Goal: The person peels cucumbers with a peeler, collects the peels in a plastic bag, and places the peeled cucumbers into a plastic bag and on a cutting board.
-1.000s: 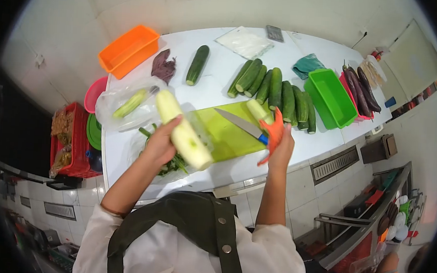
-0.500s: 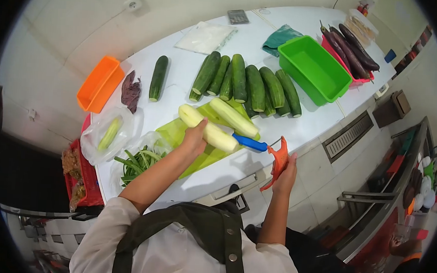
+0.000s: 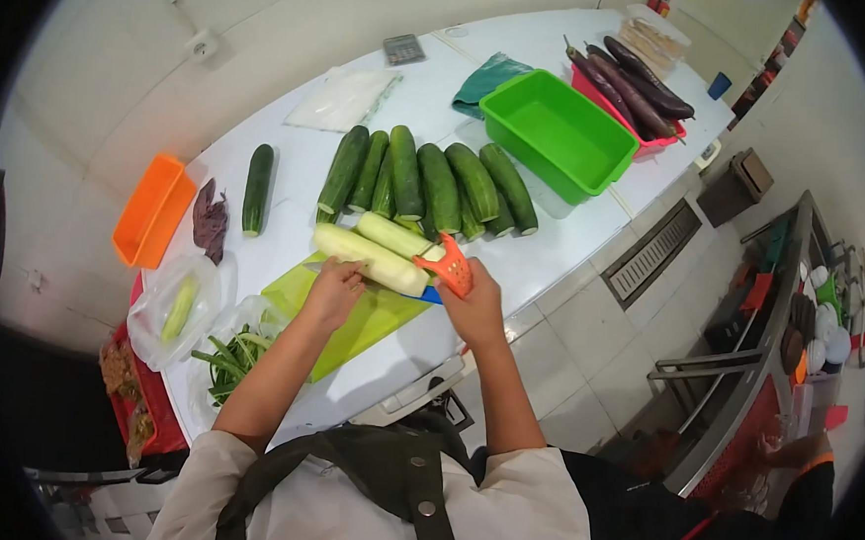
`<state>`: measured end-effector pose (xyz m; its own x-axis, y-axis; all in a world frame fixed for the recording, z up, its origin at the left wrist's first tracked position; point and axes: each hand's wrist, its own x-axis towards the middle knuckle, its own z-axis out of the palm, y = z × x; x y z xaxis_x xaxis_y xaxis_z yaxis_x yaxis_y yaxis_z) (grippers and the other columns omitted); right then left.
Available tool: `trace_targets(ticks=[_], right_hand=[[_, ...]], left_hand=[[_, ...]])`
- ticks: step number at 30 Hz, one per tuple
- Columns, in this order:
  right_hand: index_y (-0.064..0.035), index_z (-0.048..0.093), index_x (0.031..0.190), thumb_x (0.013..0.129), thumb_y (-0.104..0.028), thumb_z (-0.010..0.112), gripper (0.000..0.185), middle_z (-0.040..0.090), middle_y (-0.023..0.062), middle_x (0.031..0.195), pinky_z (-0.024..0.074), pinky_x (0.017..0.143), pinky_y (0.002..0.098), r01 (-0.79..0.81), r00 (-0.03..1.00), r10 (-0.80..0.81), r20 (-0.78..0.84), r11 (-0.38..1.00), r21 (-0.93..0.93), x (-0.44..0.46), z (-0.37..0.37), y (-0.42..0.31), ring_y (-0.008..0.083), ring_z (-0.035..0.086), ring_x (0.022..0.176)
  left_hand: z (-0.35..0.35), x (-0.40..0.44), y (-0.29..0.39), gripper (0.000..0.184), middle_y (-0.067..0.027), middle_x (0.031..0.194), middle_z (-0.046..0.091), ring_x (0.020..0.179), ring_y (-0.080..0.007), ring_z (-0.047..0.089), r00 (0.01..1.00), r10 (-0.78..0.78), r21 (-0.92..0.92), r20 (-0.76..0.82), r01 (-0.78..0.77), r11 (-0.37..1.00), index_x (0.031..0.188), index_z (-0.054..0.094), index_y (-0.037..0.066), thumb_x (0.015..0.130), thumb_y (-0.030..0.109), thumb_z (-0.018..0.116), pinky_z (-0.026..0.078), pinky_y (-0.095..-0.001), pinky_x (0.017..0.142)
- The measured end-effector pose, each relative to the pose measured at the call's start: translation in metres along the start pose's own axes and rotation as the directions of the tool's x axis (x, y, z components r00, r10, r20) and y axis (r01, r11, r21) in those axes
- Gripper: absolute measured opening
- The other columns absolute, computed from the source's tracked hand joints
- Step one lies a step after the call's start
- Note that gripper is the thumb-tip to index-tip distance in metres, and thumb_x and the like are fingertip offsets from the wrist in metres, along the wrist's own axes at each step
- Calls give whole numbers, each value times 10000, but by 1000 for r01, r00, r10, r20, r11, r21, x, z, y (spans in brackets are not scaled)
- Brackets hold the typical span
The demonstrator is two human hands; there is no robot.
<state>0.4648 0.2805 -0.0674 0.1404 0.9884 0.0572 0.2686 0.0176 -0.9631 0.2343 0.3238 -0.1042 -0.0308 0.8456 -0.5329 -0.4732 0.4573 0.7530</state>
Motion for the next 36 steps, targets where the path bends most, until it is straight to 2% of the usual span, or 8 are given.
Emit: trace_targets(ticks=[9, 16, 18, 20, 26, 29, 32, 36], right_hand=[[-5, 614, 1044, 900, -61, 543, 170, 583, 21, 744, 427, 629, 231, -169, 972, 148, 182, 980, 107, -18, 26, -27, 88, 521, 673], [-2, 633, 902, 762, -154, 768, 247, 574, 41, 734, 445, 622, 266, 231, 932, -238, 274, 971, 58, 22, 105, -76, 112, 517, 652], [16, 604, 864, 720, -185, 802, 316, 607, 90, 785, 471, 659, 297, -69, 961, 56, 272, 997, 38, 68, 141, -93, 167, 563, 688], [34, 541, 1012, 672, -241, 839, 529, 637, 165, 907, 505, 724, 353, 100, 994, -93, 60, 987, -129, 114, 180, -93, 254, 635, 804], [160, 203, 1333, 586, -288, 889, 1109, 556, 302, 1199, 519, 899, 377, -192, 980, 162, -114, 914, -356, 176, 233, -77, 355, 599, 1097], [142, 364, 1248, 596, -208, 882, 903, 631, 235, 1055, 551, 779, 370, -231, 960, 157, -231, 910, -343, 188, 242, -65, 328, 660, 925], [4, 554, 1079, 625, -199, 855, 581, 613, 71, 715, 469, 463, 323, -315, 940, 309, 146, 949, 21, 225, 234, -18, 202, 580, 512], [-80, 596, 955, 677, -138, 811, 357, 491, -12, 580, 301, 363, 249, -326, 849, 171, 500, 914, 241, 112, 228, -89, 107, 390, 374]], left_hand=[[-50, -85, 31, 667, -207, 1446, 339, 1351, -309, 350, 973, -40, -36, 227, 50, 998, 1482, 149, 22, 920, 116, 497, 301, -416, 1095], [-118, -172, 52, 521, -199, 1353, 473, 1228, -311, 504, 963, 187, -82, 193, -174, 981, 1415, 348, 22, 948, 193, 503, 409, -401, 1028], [-131, -193, 52, 512, -196, 1321, 505, 1195, -309, 532, 969, 222, -81, 112, -214, 973, 1404, 367, 19, 943, 190, 510, 435, -406, 1005], [-142, -214, 51, 505, -194, 1301, 524, 1169, -310, 552, 964, 262, -77, 47, -258, 963, 1394, 380, 16, 939, 188, 514, 455, -411, 986], [-190, -282, 43, 449, -174, 1235, 563, 1102, -287, 587, 899, 421, -111, -121, -433, 894, 1349, 418, 15, 939, 166, 519, 480, -420, 943], [-214, -318, 36, 424, -172, 1201, 573, 1067, -282, 596, 860, 444, -132, -253, -485, 864, 1328, 435, 11, 941, 165, 513, 490, -430, 929], [-240, -334, 30, 417, -163, 1171, 578, 1042, -270, 599, 821, 464, -159, -333, -534, 830, 1322, 439, 13, 943, 171, 516, 497, -429, 916], [-255, -334, 22, 475, -156, 1219, 552, 1111, -270, 565, 809, 501, -131, -307, -557, 820, 1356, 417, 39, 942, 239, 535, 478, -445, 950]])
